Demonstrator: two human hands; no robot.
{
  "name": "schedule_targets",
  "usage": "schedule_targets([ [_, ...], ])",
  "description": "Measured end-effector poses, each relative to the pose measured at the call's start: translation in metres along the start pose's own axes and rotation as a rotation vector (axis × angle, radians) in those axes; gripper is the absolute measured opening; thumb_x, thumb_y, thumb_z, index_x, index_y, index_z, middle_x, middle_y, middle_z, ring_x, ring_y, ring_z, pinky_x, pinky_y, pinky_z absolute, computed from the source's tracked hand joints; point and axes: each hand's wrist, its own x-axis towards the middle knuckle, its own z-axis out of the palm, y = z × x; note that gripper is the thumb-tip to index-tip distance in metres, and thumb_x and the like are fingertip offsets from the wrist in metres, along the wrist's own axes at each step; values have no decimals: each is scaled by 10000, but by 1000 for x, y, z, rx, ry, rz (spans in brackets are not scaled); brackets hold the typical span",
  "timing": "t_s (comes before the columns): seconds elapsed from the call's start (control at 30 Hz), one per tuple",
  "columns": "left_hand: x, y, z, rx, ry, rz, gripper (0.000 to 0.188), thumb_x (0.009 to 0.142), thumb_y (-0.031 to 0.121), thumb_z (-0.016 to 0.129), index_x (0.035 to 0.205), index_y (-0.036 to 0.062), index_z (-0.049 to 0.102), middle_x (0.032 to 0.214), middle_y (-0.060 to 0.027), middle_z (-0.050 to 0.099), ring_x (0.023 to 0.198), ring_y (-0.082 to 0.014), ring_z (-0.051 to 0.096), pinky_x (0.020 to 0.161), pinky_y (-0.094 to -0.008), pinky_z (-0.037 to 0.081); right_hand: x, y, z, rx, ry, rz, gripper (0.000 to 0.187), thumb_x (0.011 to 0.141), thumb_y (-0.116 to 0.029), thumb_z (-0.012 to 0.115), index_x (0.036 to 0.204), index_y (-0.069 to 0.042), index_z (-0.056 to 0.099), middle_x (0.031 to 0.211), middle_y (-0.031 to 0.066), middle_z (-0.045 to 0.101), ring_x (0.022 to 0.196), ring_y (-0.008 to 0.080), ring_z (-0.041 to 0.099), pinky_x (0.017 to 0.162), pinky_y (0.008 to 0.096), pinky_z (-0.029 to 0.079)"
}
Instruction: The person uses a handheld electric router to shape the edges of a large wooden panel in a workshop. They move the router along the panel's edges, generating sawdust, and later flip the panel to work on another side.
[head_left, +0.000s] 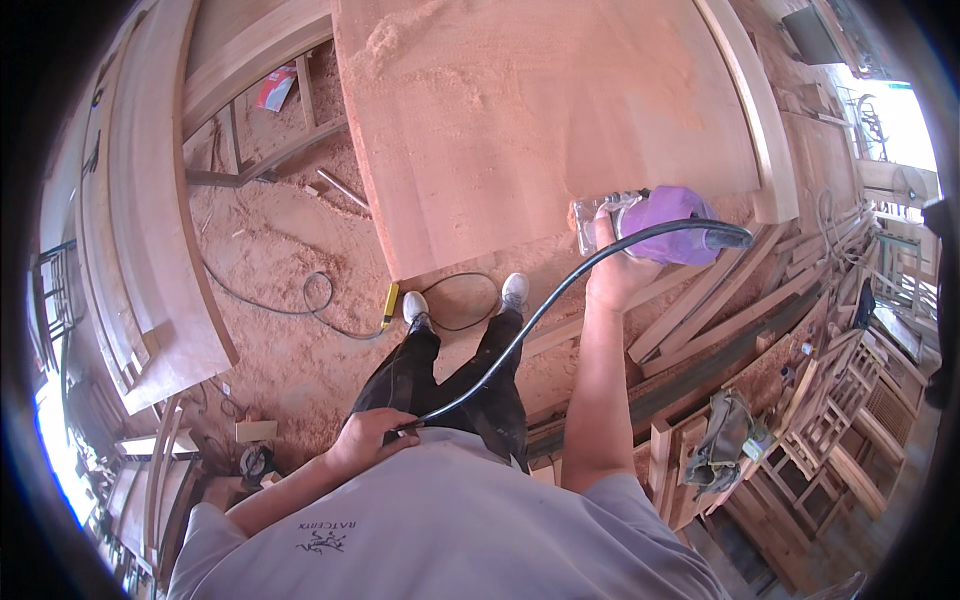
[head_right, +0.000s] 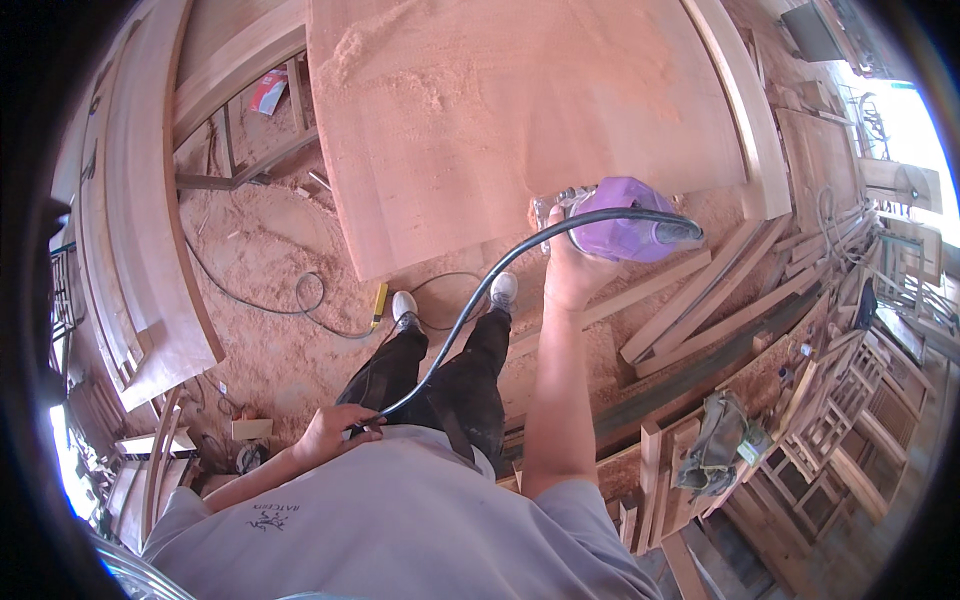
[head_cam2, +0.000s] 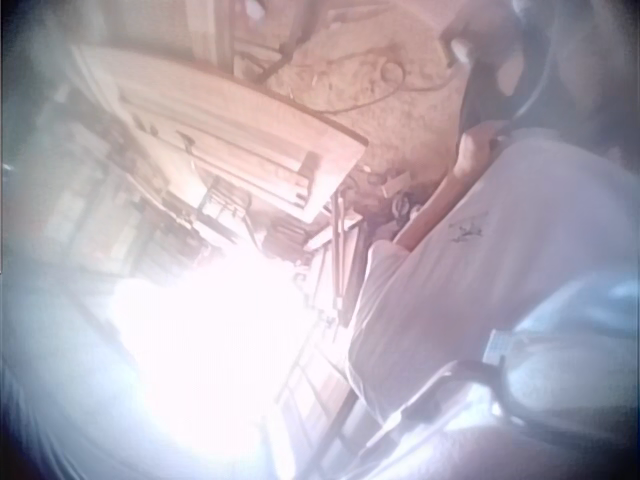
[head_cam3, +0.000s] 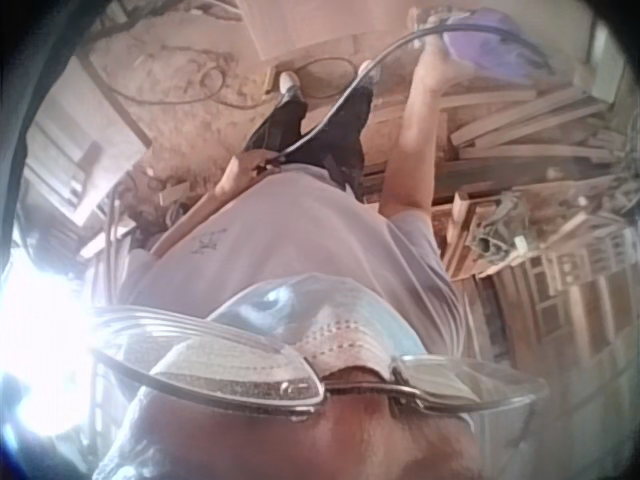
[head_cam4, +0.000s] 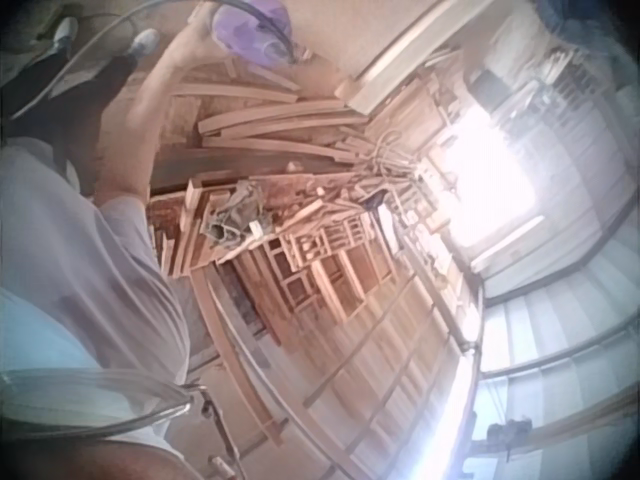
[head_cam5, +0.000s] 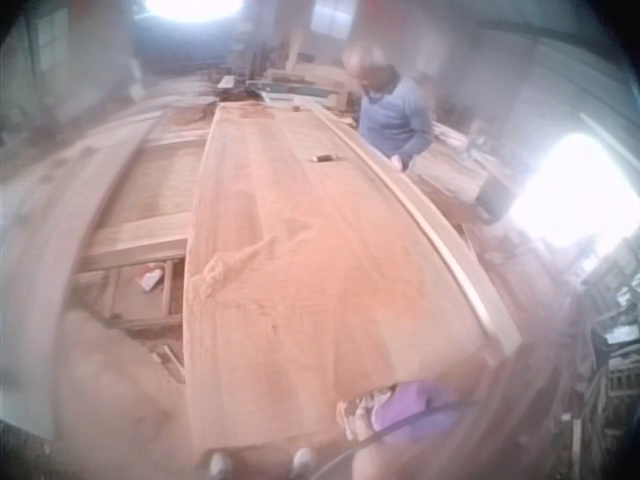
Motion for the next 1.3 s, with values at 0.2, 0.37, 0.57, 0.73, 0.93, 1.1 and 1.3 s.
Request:
schedule_targets([
  [0.2, -32, -11, -10, -27, 93, -68, 229, 907, 166, 791, 1066, 5, 753, 960, -145, 762, 894, -283, 753, 808, -373, 587, -49, -12, 19, -39, -28, 48, 585, 756, 17, 877, 1270, 9, 596, 1181, 86, 656, 1028, 190, 653, 899, 351, 568],
  [0.37, -58, -12, -16, -73, 171, -176, 189, 908, 149, 773, 1016, -6, 758, 934, -173, 747, 864, -323, 741, 781, -386, 586, -79, -9, 22, -57, -55, 32, 640, 745, 23, 879, 1310, 9, 578, 1224, 98, 648, 1083, 201, 643, 956, 370, 551],
  [0.57, -90, -9, -16, -19, 251, -190, 170, 902, 127, 773, 1002, -10, 761, 916, -169, 747, 836, -313, 737, 755, -379, 577, -98, -18, 21, -44, -72, 54, 635, 763, 54, 850, 1339, 17, 585, 1248, 96, 654, 1116, 211, 648, 1015, 388, 537],
  [0.73, -92, -6, 1, -44, 276, -196, 165, 899, 122, 774, 992, -13, 760, 903, -173, 748, 816, -316, 736, 737, -381, 576, -101, -39, 20, -51, -102, 85, 618, 773, 34, 861, 1310, 20, 556, 1200, 104, 665, 1066, 205, 662, 951, 366, 569],
  [0.93, -92, -26, 2, -52, 203, -84, 171, 908, 140, 781, 1001, -3, 758, 893, -164, 747, 804, -315, 737, 730, -382, 582, -112, -24, 16, -93, -70, 49, 535, 785, 46, 846, 1247, 11, 578, 1156, 97, 677, 1011, 187, 676, 894, 342, 584],
  [1.1, -91, -46, -32, -57, 149, -77, 170, 920, 147, 775, 1007, 2, 759, 894, -154, 739, 809, -307, 734, 732, -375, 582, -126, -27, 45, -58, -21, 72, 573, 777, 22, 856, 1281, 12, 583, 1214, 99, 652, 1078, 199, 650, 956, 367, 559],
  [1.3, -108, -82, -75, -49, 128, -52, 139, 919, 130, 766, 972, 2, 759, 844, -147, 734, 783, -287, 711, 697, -378, 547, -158, -31, 77, -95, -23, 31, 658, 769, 18, 861, 1354, 14, 558, 1283, 98, 625, 1145, 219, 624, 1025, 389, 524],
])
